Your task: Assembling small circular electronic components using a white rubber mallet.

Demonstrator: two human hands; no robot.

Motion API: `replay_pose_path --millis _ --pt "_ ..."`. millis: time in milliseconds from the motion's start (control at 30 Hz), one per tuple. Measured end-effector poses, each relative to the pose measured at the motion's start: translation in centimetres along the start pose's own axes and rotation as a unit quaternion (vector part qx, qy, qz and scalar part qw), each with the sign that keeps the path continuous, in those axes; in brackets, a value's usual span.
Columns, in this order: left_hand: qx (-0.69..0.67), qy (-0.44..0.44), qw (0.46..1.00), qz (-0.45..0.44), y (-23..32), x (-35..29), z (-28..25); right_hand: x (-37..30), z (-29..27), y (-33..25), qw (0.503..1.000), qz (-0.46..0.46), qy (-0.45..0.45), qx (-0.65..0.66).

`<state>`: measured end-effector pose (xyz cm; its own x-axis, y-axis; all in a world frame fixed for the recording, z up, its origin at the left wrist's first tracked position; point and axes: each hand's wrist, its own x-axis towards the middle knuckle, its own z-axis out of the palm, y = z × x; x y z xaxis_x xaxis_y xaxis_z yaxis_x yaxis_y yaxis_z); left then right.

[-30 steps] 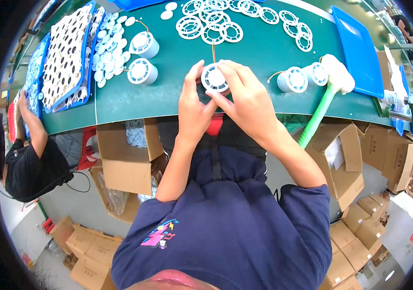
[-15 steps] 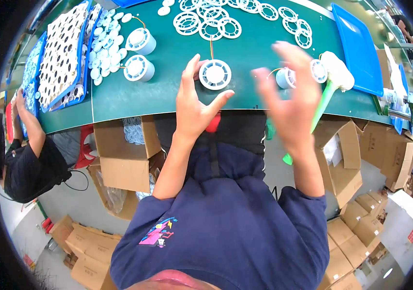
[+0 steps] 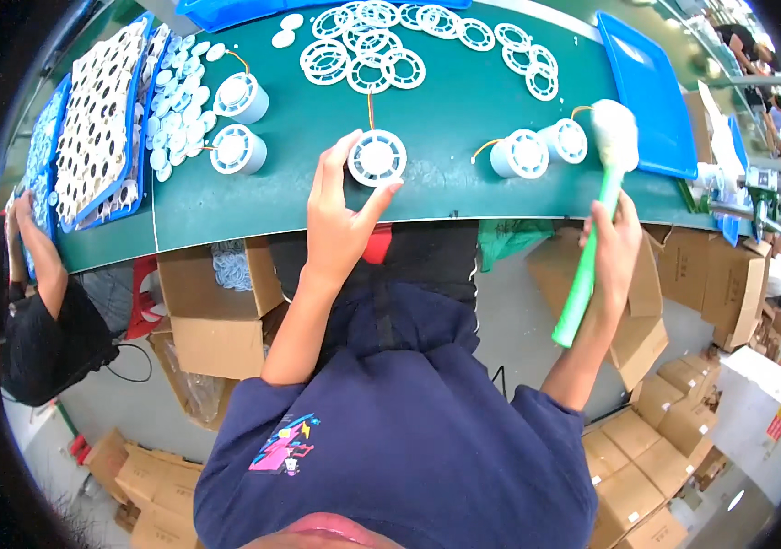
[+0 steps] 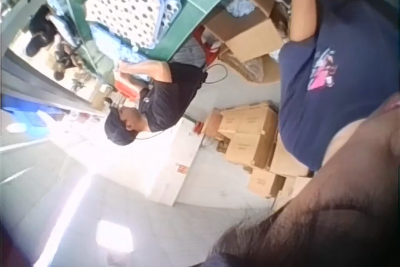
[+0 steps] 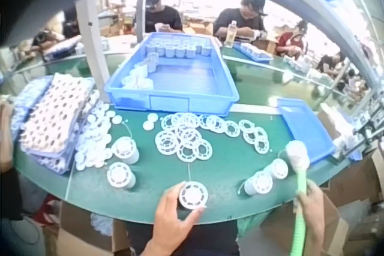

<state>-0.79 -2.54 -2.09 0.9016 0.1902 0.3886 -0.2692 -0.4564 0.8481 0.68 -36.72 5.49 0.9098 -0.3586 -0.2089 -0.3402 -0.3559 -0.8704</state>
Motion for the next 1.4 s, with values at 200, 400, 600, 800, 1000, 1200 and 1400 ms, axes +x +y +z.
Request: replay_pose_path --millis 200,400,600,800,1000,1200,1400 --pt "-0.021 0.006 1.000 0.011 0.5 0.2 0.3 -5.7 -0.3 -6.3 0.918 -0.148 -0.151 0.336" --pt "-0.002 0.011 1.000 0.023 0.2 0.0 0.2 -6.9 6.0 -8.0 0.887 0.102 -0.402 0.202" --pt "-0.005 0.001 1.000 0.015 0.4 -0.1 0.0 -7.1 6.3 -12.3 0.909 0.007 -0.338 0.243" --pt "-0.010 0.009 0.999 -0.036 -0.1 0.0 0.1 -6.8 7.6 -16.6 0.910 0.002 -0.412 0.048" --pt "-0.023 0.013 0.998 -0.058 0.1 -0.5 0.7 -7.3 9.7 -17.8 0.880 0.018 -0.464 -0.096" --pt "-0.048 -0.026 0.998 -0.030 -0.9 -0.8 1.1 -8.8 8.8 -14.0 0.858 -0.082 -0.461 -0.213" --pt "0.026 0.061 0.993 0.099 -0.8 -0.2 1.1 -10.5 7.2 -9.6 0.863 -0.209 -0.402 -0.222"
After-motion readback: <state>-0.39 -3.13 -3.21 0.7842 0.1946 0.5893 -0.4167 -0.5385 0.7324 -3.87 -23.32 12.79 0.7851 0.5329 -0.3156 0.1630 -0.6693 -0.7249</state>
